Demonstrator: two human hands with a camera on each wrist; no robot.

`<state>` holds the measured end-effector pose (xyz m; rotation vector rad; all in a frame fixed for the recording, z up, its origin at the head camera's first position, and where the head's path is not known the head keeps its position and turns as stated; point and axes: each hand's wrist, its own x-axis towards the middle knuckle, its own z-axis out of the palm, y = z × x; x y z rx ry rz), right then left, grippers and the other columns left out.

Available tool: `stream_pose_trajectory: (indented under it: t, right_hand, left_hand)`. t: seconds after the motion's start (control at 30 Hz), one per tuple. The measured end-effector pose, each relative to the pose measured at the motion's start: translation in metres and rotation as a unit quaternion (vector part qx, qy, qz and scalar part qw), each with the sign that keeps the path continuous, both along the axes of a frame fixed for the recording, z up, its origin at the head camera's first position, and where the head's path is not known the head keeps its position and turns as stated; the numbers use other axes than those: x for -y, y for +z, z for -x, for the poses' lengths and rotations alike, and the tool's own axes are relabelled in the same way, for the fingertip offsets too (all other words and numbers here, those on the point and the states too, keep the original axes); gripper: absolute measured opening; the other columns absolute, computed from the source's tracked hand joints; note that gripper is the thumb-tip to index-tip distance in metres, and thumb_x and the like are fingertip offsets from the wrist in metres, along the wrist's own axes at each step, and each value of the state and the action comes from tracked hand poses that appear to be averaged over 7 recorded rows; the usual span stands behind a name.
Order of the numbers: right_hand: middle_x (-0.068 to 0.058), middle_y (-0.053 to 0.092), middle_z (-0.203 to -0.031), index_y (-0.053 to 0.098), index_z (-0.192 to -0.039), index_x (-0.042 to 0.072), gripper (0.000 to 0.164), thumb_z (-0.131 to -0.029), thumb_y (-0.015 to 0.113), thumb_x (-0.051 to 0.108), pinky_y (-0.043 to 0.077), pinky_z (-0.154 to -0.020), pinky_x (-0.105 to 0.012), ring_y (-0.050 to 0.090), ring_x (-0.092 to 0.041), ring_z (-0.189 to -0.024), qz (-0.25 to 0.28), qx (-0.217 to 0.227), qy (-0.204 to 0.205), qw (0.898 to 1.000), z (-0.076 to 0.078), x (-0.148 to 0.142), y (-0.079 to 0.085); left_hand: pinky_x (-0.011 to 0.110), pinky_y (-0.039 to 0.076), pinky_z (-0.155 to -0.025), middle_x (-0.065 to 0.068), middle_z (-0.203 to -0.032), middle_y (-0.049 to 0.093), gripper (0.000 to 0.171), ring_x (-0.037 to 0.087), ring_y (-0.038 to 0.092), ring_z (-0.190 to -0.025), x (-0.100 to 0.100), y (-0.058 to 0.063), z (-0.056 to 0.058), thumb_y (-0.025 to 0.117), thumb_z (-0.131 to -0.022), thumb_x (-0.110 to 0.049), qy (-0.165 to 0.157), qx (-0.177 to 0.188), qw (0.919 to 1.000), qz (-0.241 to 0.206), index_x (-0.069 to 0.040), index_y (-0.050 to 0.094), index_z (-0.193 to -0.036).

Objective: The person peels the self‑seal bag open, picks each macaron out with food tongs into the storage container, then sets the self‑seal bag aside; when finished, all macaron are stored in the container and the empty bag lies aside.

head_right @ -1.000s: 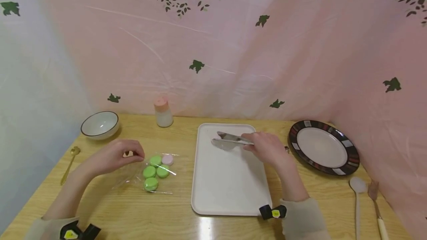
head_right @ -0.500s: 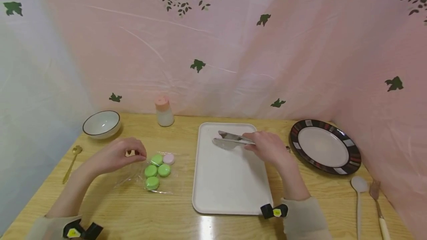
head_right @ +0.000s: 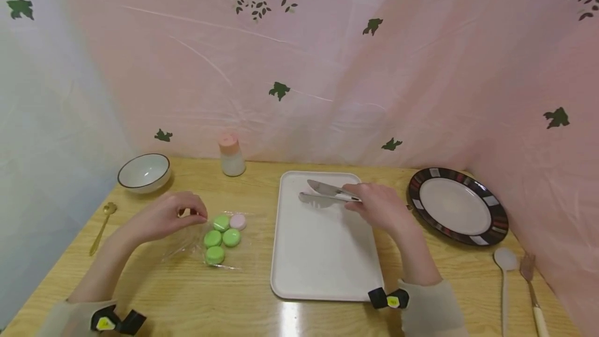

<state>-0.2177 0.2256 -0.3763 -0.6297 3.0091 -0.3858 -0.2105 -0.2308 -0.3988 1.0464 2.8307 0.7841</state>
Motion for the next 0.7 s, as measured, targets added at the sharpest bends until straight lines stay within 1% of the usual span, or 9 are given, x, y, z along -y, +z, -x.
stream_pose_trajectory:
  t: [0.1, 0.23, 0.33, 0.4, 0.5, 0.6, 0.7]
  right_hand:
    - [0.002, 0.069, -0.093, 0.062, -0.124, 0.016, 0.04, -0.086, 0.068, 0.027, 0.04, -0.057, -0.025, 0.05, -0.011, -0.067, 0.013, -0.007, 0.01, 1.0, -0.005, 0.003, 0.005]
    - [0.009, 0.067, -0.086, 0.065, -0.119, 0.021, 0.035, -0.086, 0.068, 0.03, 0.037, -0.054, -0.023, 0.048, -0.008, -0.063, 0.014, -0.03, 0.041, 0.999, -0.012, 0.012, 0.01]
    - [0.011, 0.068, -0.089, 0.065, -0.118, 0.025, 0.033, -0.085, 0.068, 0.031, 0.038, -0.056, -0.023, 0.049, -0.005, -0.065, 0.003, -0.036, 0.065, 0.997, -0.018, 0.02, 0.013]
    - [0.011, 0.069, -0.094, 0.065, -0.118, 0.027, 0.033, -0.085, 0.068, 0.032, 0.041, -0.058, -0.024, 0.053, -0.004, -0.068, -0.005, -0.038, 0.082, 0.996, -0.023, 0.026, 0.014]
    - [0.012, 0.07, -0.101, 0.065, -0.117, 0.03, 0.032, -0.085, 0.069, 0.032, 0.045, -0.063, -0.025, 0.059, -0.002, -0.076, -0.012, -0.041, 0.099, 0.994, -0.029, 0.037, 0.015]
    - [0.013, 0.07, -0.102, 0.066, -0.114, 0.031, 0.03, -0.084, 0.069, 0.031, 0.049, -0.067, -0.027, 0.063, -0.003, -0.082, -0.011, -0.048, 0.114, 0.992, -0.033, 0.048, 0.015]
    - [0.018, 0.069, -0.098, 0.067, -0.109, 0.034, 0.027, -0.083, 0.07, 0.031, 0.049, -0.065, -0.026, 0.063, -0.001, -0.08, -0.015, -0.054, 0.122, 0.991, -0.037, 0.057, 0.013]
  left_hand:
    - [0.022, 0.049, -0.069, -0.016, -0.084, 0.063, 0.003, 0.001, 0.056, -0.076, 0.002, -0.002, 0.001, 0.066, -0.088, -0.021, 0.013, 0.026, 0.9995, -0.014, -0.021, 0.069, -0.09]
    - [0.021, 0.047, -0.065, -0.014, -0.083, 0.062, 0.004, 0.004, 0.055, -0.075, 0.005, -0.005, 0.003, 0.063, -0.09, -0.022, 0.026, 0.053, 0.998, -0.022, -0.02, 0.067, -0.092]
    - [0.022, 0.047, -0.064, -0.012, -0.084, 0.062, 0.006, 0.006, 0.055, -0.075, 0.006, -0.006, 0.004, 0.062, -0.091, -0.025, 0.031, 0.064, 0.9971, -0.026, -0.021, 0.066, -0.092]
    - [0.022, 0.048, -0.065, -0.009, -0.085, 0.064, 0.007, 0.006, 0.055, -0.076, 0.007, -0.007, 0.004, 0.062, -0.091, -0.026, 0.032, 0.073, 0.9962, -0.034, -0.021, 0.066, -0.093]
    - [0.022, 0.048, -0.065, -0.004, -0.086, 0.066, 0.009, 0.007, 0.056, -0.076, 0.008, -0.009, 0.005, 0.061, -0.092, -0.027, 0.031, 0.079, 0.9951, -0.051, -0.02, 0.066, -0.092]
    - [0.023, 0.047, -0.064, -0.002, -0.086, 0.066, 0.01, 0.006, 0.056, -0.076, 0.009, -0.012, 0.005, 0.061, -0.092, -0.028, 0.027, 0.077, 0.9946, -0.064, -0.02, 0.066, -0.091]
    - [0.023, 0.046, -0.063, -0.003, -0.085, 0.066, 0.01, 0.006, 0.056, -0.076, 0.01, -0.013, 0.006, 0.061, -0.092, -0.029, 0.025, 0.072, 0.9946, -0.071, -0.02, 0.066, -0.09]
